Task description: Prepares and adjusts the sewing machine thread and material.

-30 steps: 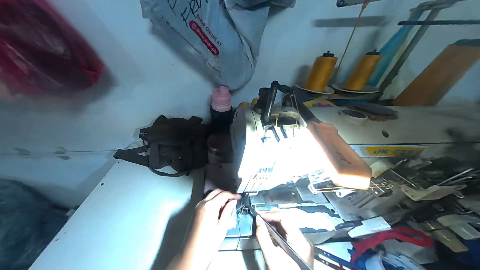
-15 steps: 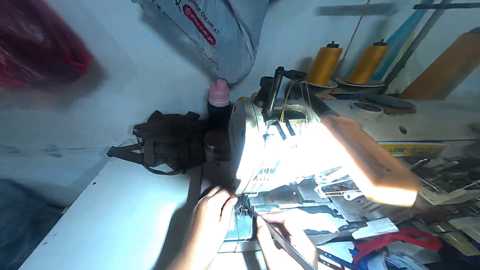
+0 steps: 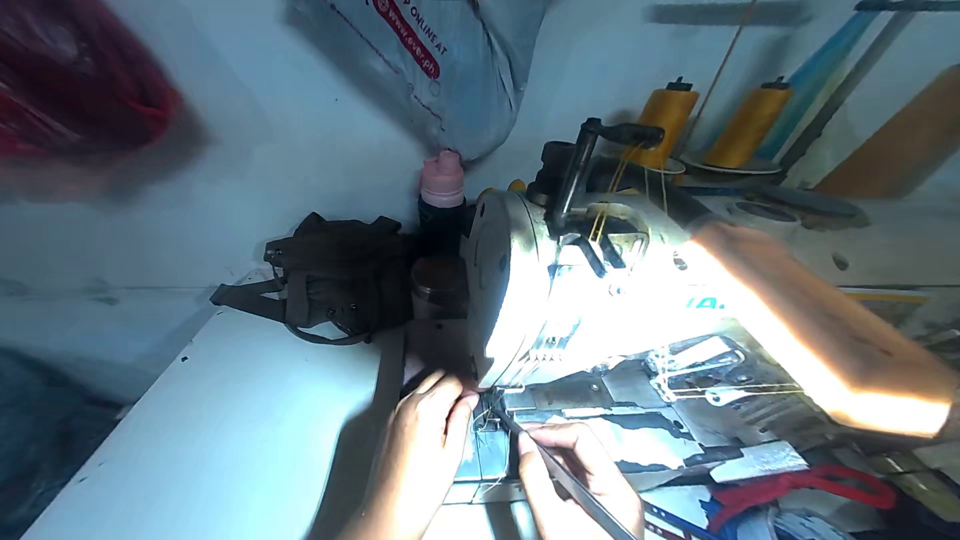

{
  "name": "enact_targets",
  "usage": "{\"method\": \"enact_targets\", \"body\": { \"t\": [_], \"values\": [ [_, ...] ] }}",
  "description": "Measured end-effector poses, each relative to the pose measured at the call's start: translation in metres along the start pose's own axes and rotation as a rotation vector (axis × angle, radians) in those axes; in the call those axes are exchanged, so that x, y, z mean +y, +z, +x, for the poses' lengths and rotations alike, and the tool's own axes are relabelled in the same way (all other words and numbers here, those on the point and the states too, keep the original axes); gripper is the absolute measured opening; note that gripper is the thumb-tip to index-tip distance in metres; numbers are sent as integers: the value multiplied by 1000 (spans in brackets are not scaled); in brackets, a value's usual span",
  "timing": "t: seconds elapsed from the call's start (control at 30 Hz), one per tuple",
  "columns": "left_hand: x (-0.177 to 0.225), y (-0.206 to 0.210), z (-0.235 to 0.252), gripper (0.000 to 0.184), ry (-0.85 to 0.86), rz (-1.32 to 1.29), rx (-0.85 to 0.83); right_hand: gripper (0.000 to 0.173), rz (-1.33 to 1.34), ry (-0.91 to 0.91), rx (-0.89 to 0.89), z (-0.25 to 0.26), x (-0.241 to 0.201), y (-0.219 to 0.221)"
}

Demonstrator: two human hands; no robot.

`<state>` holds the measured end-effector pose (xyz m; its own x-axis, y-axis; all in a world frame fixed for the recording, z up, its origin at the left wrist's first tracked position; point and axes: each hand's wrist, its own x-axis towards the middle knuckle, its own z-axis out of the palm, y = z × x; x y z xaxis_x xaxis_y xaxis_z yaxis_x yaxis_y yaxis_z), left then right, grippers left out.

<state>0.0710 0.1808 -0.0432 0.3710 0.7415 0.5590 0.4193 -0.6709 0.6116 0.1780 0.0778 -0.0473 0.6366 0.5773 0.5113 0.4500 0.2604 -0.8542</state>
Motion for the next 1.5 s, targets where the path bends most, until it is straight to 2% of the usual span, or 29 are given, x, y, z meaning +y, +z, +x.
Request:
{"method": "enact_targets", "body": {
  "t": [0.6,1.07,1.27,1.5],
  "values": [
    [-4,3,1,20,2,-27,-16,9,15,-4,0,2,-1,0],
    [1,0,4,22,-12,42,-136,10,11,27,9,1,-2,2],
    [-5,4,2,19,33,5,-52,10,13,21,-2,0,-1,1],
    [-2,4,1,19,28,24,-41,9,18,22,2,0,-1,1]
  ]
}}
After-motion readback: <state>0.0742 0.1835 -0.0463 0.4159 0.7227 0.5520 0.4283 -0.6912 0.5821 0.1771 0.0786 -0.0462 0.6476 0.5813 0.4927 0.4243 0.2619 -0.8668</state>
